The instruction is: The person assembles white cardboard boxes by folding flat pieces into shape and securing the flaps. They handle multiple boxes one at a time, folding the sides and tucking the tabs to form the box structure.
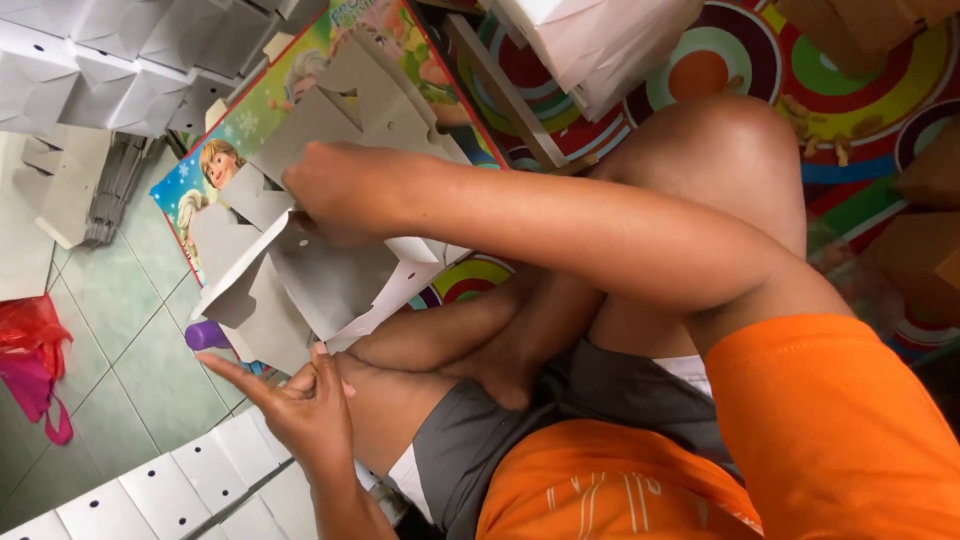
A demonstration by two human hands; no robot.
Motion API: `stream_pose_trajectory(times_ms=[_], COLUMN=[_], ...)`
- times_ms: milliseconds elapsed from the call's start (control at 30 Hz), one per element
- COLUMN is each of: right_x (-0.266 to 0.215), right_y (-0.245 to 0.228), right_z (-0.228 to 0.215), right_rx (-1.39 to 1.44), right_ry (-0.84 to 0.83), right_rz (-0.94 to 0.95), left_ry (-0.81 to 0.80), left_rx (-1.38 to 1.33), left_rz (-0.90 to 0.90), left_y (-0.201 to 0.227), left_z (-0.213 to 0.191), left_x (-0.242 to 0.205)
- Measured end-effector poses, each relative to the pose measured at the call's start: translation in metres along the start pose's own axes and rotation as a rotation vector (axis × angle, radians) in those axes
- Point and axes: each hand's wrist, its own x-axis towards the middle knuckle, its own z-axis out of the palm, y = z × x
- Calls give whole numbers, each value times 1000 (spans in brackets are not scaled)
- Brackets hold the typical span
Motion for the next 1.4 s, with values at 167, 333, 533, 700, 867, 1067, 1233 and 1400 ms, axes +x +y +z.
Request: stream_pose_trajectory(times_ms=[167, 333, 533, 700, 867, 1067, 1233, 1400], right_x=[-11, -24, -21, 6, 26, 28, 23, 22], right_y=[1, 8, -3, 1, 6, 22, 22, 10], right_z=[-6, -3, -8, -1, 7, 23, 23, 18], right_rx=[-86, -94, -127, -251, -428, -377, -263, -223], right_ry=[-13, -32, -57, 3, -24, -36, 3, -40], right_rz=[-44, -64, 29, -21, -27, -139, -147, -120], left_ry=[-116, -195, -279, -291, -292, -308, -293, -310], left_rx=[-41, -95, -98, 71, 187, 205, 166, 218], left_rz=[-224, -72, -10, -12, -95, -89, -51, -127], left_y=[19, 15, 18, 6, 12, 19, 20, 22], left_z=[-3, 4, 6, 9, 8, 13, 11, 10], left_x=[3, 2, 1, 0, 0, -3, -5, -4])
